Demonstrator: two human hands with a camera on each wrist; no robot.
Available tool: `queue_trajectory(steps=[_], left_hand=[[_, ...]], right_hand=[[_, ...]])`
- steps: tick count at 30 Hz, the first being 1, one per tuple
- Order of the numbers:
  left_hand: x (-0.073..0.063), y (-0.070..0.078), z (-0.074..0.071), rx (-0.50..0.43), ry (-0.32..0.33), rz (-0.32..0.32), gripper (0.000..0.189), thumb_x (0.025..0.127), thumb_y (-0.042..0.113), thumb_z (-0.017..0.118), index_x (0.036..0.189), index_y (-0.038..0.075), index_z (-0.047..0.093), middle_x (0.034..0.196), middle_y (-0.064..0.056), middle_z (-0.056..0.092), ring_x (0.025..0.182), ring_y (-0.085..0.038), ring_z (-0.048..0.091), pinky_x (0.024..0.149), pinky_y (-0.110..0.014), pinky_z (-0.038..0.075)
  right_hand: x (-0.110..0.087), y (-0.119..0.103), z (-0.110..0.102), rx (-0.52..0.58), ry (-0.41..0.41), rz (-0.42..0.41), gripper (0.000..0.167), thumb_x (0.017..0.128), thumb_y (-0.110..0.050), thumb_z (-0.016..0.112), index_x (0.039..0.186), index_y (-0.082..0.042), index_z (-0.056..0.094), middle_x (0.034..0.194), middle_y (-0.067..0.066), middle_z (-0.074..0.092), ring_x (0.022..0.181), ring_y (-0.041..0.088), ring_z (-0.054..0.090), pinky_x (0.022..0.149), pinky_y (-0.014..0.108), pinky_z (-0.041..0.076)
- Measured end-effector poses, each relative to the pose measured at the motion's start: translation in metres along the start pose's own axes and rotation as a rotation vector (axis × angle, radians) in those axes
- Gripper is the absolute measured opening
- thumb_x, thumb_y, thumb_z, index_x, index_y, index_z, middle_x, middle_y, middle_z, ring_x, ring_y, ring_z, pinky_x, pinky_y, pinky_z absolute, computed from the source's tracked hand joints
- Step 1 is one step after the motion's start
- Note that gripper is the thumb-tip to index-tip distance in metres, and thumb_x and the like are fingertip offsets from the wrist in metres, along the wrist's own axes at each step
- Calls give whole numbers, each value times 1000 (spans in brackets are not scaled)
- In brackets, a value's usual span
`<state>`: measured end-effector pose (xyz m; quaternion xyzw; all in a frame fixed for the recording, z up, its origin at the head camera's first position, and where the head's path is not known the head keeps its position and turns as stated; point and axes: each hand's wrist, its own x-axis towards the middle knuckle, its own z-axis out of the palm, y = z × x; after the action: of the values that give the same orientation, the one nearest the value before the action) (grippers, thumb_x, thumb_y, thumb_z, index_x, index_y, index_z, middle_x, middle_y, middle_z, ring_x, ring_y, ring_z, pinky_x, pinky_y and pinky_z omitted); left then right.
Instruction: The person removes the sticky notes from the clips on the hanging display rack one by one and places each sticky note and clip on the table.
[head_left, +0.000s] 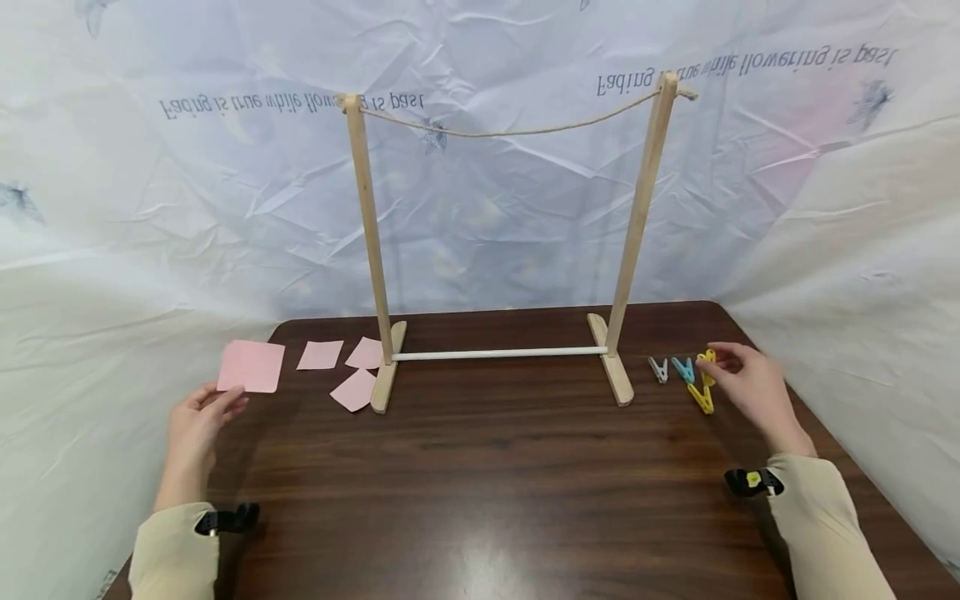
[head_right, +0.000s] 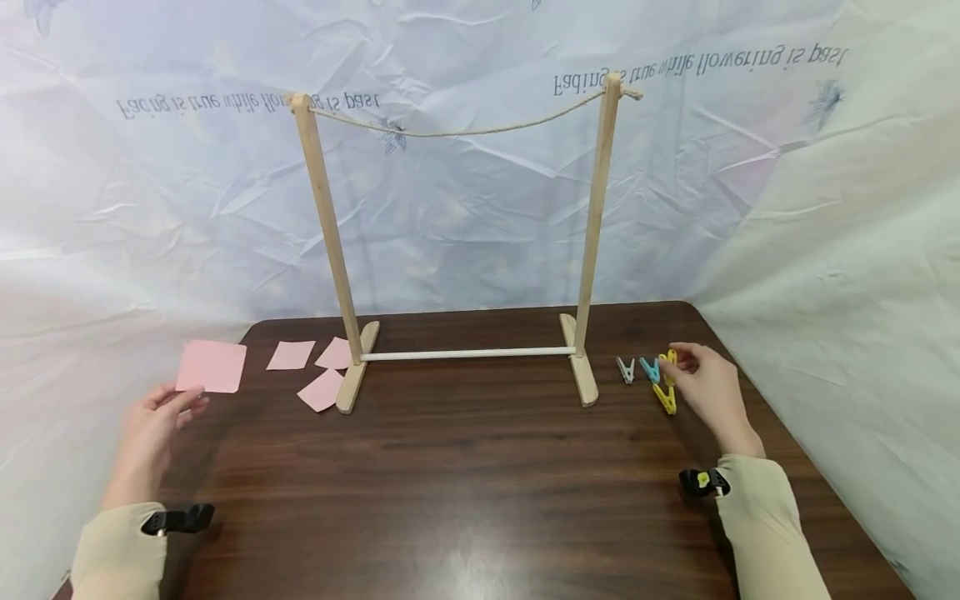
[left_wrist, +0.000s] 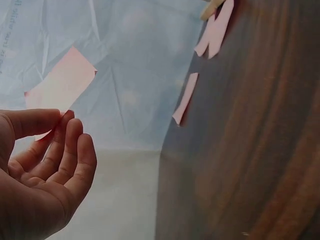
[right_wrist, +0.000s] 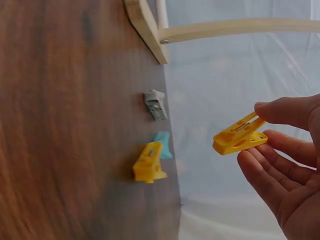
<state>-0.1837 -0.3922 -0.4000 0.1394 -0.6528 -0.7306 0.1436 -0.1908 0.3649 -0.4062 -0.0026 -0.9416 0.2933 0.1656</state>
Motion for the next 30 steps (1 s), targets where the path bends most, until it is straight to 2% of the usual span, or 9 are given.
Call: queue_trajectory(steps=[6,8,11,15,18,21,26,30], left_hand=[[3,-12,-2,83,0,-35,14,94,6,72,87,18,69,77,11,71,69,-3,69,64,-17,58],[5,-17,-3,121,-19,-40,11,95,6,70,90,15,68,78,12,70,71,-3,69,66,-18,58],[9,-25,-4,231,-43,-42,3,97,7,67,99,6,65,78,12,68,72,-3,69,68,-19,59],[11,-37,-5,386,-94,-52,26,99,9,64,115,-9,56,78,12,68,73,-2,68,69,-20,59],[13,-45,-7,444,-138,-90,36,100,10,63,123,-15,50,81,11,68,74,-2,67,71,-21,60],[17,-49,-10,476,-156,-135,39,100,9,62,126,-17,47,82,8,67,73,-2,67,70,-21,60],[29,-48,-7,556,-207,-156,42,100,8,61,127,-20,45,83,3,66,72,-3,67,70,-23,60],[39,-46,-4,579,-229,-174,40,101,8,61,125,-21,46,83,0,68,72,-5,66,69,-23,60]], right_hand=[[-1,-2,10,-35,-76,-3,51,101,-34,64,127,9,61,104,23,66,89,35,63,61,35,48],[-2,-2,13,-39,-113,2,52,100,-35,64,127,10,61,103,23,67,86,33,63,60,34,48],[-2,-2,18,-35,-195,25,57,100,-38,64,128,11,60,102,23,68,78,28,63,59,35,49],[-2,-1,24,-38,-288,63,59,100,-39,64,128,13,59,101,21,66,75,27,62,62,41,52],[-3,0,30,-59,-314,61,56,99,-36,66,125,13,60,102,22,67,84,33,64,69,49,54],[-3,0,34,-65,-342,58,55,98,-35,67,123,13,61,101,23,68,85,34,66,73,53,55],[-3,1,36,-76,-388,75,53,98,-34,66,121,14,63,94,18,71,77,26,64,66,45,55],[-2,0,34,-84,-408,67,53,98,-34,65,120,14,63,93,17,71,74,22,61,61,39,52]])
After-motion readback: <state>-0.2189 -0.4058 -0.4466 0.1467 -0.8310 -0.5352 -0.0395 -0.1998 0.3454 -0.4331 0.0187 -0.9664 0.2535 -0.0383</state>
